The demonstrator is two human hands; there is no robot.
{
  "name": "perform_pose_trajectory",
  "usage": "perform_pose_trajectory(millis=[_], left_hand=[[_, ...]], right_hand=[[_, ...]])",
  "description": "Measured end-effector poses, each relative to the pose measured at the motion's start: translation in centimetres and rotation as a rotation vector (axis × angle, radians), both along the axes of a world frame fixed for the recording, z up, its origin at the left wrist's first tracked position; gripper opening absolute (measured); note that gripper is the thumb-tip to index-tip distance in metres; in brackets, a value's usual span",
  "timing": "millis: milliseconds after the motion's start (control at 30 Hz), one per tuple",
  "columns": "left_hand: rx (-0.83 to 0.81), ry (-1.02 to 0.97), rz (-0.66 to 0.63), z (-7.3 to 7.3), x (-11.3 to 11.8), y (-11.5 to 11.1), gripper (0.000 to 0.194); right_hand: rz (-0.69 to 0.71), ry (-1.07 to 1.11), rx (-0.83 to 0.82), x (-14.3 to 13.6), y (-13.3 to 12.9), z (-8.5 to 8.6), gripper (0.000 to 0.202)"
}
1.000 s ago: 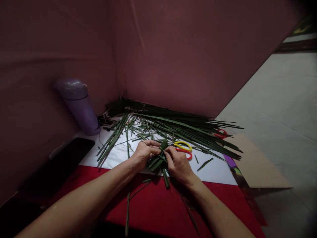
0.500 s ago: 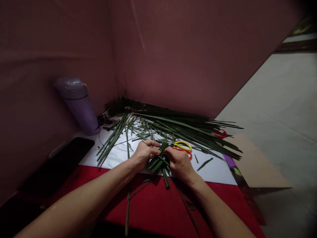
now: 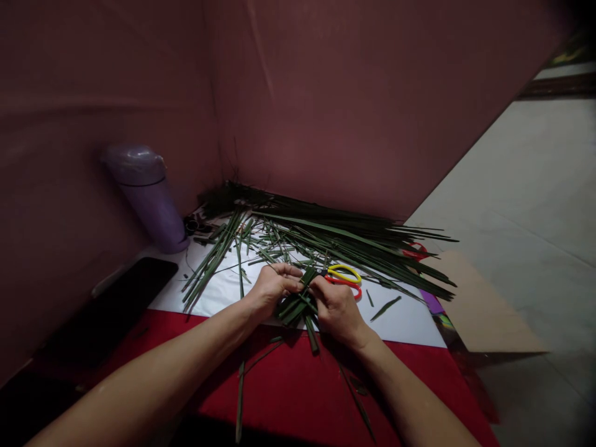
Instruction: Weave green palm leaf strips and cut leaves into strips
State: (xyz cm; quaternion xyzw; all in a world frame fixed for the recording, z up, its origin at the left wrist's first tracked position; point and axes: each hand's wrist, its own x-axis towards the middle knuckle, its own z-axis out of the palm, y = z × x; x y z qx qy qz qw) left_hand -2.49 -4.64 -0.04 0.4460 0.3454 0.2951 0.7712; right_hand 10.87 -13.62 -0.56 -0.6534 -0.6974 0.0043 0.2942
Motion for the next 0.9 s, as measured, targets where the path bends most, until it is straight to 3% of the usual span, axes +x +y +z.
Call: perform_pose_trajectory(millis=[267,467,900], left_hand=[[0.020,0.019,-0.001,-0.07,0.00,0.01,0.029],[0.008,0.003,-0.025,0.01,0.07,0.02,0.029],[-0.015,0.003,-0.005,0.40,0.10,-0.09,0.028]], right_hand=[[-0.008,-0.042,0.003,-0.01,0.02,-0.08,0.012],[-0.098,-0.080,0.062,0.00,-0.01,0.18,0.011],[-0.145,-0.001,0.028,-0.66,0.07,-0.25,0.013]])
